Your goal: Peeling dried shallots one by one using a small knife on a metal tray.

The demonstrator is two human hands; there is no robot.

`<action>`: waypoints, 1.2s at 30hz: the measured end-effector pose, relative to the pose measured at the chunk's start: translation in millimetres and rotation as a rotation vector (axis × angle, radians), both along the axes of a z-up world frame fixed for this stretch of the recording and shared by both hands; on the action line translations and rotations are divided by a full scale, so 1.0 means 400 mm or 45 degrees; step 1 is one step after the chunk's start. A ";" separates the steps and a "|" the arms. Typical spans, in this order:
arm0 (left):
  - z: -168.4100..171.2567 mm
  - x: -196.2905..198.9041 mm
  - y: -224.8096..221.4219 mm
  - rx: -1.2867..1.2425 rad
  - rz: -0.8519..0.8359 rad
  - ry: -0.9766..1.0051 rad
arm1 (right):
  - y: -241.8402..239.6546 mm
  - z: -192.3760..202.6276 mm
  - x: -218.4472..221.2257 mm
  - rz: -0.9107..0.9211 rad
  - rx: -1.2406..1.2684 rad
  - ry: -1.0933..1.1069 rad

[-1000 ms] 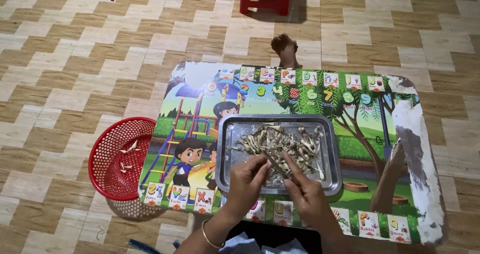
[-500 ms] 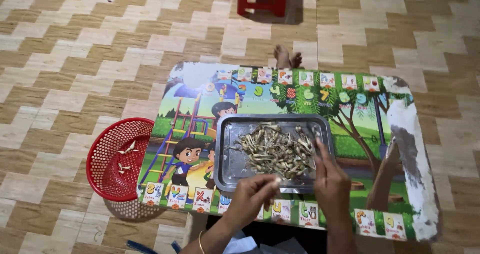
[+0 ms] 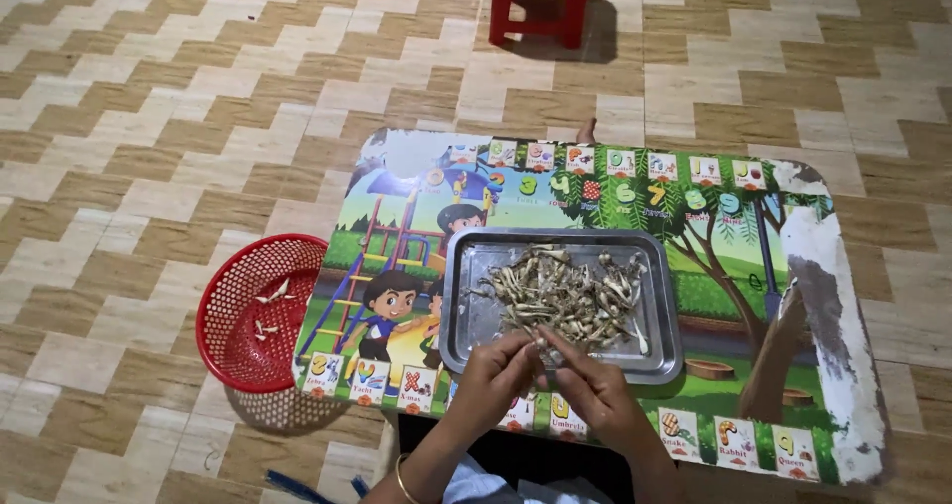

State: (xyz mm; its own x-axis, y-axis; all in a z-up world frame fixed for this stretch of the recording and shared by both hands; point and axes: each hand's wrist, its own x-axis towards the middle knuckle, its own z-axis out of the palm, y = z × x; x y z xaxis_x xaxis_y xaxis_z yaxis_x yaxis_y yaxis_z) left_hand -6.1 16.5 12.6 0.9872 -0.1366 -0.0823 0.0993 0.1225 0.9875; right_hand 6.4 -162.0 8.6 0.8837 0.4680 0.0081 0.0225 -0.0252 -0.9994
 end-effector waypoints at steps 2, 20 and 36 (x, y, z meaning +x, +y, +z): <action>-0.003 -0.005 0.005 -0.033 -0.029 0.009 | -0.009 -0.007 -0.003 0.046 0.067 0.017; 0.031 0.007 -0.004 0.138 -0.187 0.002 | -0.092 0.036 0.016 0.227 -0.141 0.106; 0.013 0.043 0.002 -0.117 0.005 0.254 | -0.076 -0.046 0.099 -0.702 -0.773 -0.371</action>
